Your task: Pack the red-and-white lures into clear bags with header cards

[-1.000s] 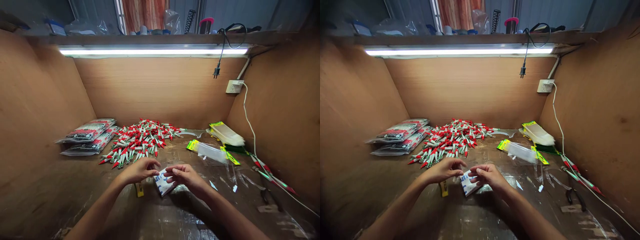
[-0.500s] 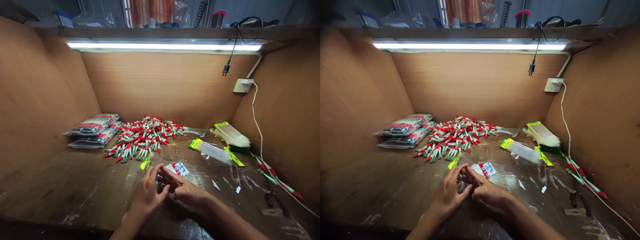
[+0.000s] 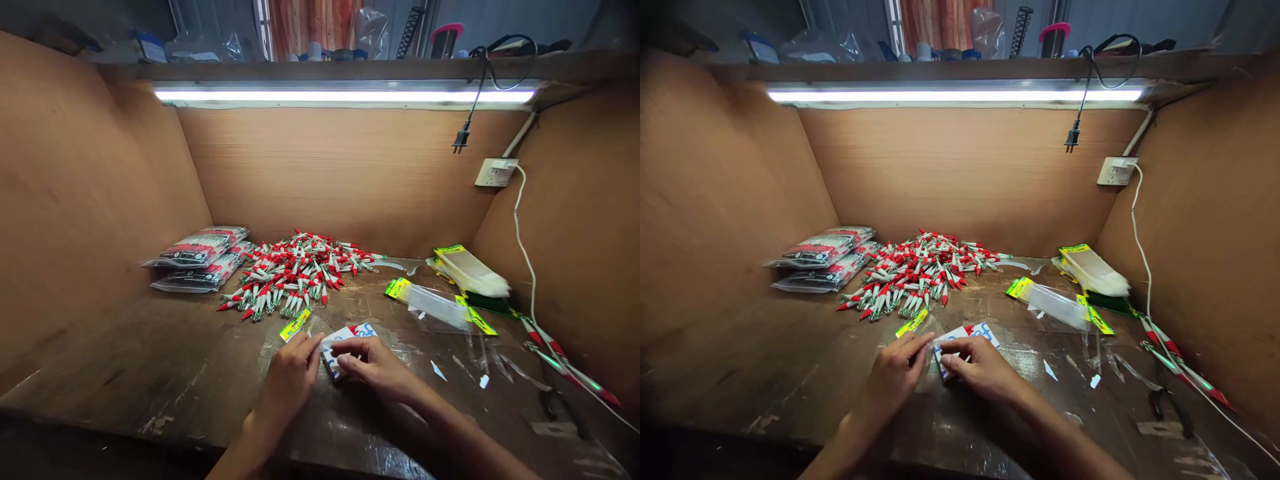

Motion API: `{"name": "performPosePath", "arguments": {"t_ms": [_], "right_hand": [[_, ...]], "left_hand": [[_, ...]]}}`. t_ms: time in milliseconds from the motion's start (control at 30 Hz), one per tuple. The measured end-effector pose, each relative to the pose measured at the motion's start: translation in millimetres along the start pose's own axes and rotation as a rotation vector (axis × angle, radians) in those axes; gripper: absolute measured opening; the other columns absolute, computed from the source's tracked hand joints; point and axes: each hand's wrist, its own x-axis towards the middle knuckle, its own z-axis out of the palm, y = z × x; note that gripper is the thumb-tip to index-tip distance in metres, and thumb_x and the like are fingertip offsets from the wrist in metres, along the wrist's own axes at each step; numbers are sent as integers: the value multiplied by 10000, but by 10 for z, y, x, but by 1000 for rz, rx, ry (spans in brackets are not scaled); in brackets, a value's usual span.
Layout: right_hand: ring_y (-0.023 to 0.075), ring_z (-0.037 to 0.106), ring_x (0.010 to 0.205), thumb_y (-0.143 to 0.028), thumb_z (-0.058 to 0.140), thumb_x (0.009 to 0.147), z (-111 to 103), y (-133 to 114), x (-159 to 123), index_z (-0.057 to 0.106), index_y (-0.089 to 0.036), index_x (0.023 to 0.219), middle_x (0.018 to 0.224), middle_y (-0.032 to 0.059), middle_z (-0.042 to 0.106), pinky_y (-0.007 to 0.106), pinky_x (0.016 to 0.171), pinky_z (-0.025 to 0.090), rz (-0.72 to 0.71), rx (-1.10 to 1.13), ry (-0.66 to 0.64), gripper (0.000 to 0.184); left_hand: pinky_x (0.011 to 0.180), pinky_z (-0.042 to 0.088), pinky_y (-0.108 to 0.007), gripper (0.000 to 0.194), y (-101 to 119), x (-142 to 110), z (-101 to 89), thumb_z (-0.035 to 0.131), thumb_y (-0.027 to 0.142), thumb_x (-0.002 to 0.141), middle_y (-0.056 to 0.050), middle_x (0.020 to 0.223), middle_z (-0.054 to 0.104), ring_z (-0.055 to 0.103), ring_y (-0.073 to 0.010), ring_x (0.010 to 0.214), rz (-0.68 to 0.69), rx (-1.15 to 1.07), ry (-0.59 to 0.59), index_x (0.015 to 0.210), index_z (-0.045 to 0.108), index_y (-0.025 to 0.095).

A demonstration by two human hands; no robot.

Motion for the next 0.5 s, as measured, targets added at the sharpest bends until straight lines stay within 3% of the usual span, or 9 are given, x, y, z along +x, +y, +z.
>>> {"name": "performPosePath", "arguments": {"t_ms": [100,200,267,400,500], "right_hand": [[306,607,1082,-478,592,921,18,87,63,693,-217,1214,1210,115,690,454,989,431,-82,-480,218,405],[378,424,1336,-529,678,847,114,139,154,513,-216,1438,1492,141,491,536,1135,281,-189,-750,180,689],[379,386,1366,-558,696,823,163,131,182,472,-220,1462,1506,141,468,552,1166,228,-211,-818,129,757],[327,464,1279,-525,709,833,126,44,7,649,-234,1162,1275,103,628,522,1165,260,-224,-817,108,443],[317,454,1294,-451,705,854,24,62,-328,670,-237,933,1288,90,613,510,1137,318,-190,-816,112,230]], "left_hand": [[885,510,-320,306,-86,101,-138,520,178,961,-75,1096,736,689,-225,977,-46,-101,51,1191,715,228],[828,516,-306,297,-110,198,-235,521,206,969,-70,1035,749,696,-214,905,-86,-131,48,1179,729,220],[808,513,-303,300,-106,251,-243,511,206,972,-67,1003,751,695,-208,873,-86,-135,42,1175,732,212],[853,511,-312,292,-80,331,-141,517,210,968,-67,1056,757,700,-213,928,-46,-162,17,1159,737,219],[894,507,-326,298,-40,370,-15,529,187,955,-60,1093,759,701,-217,974,5,-180,-27,1169,731,230]]}}
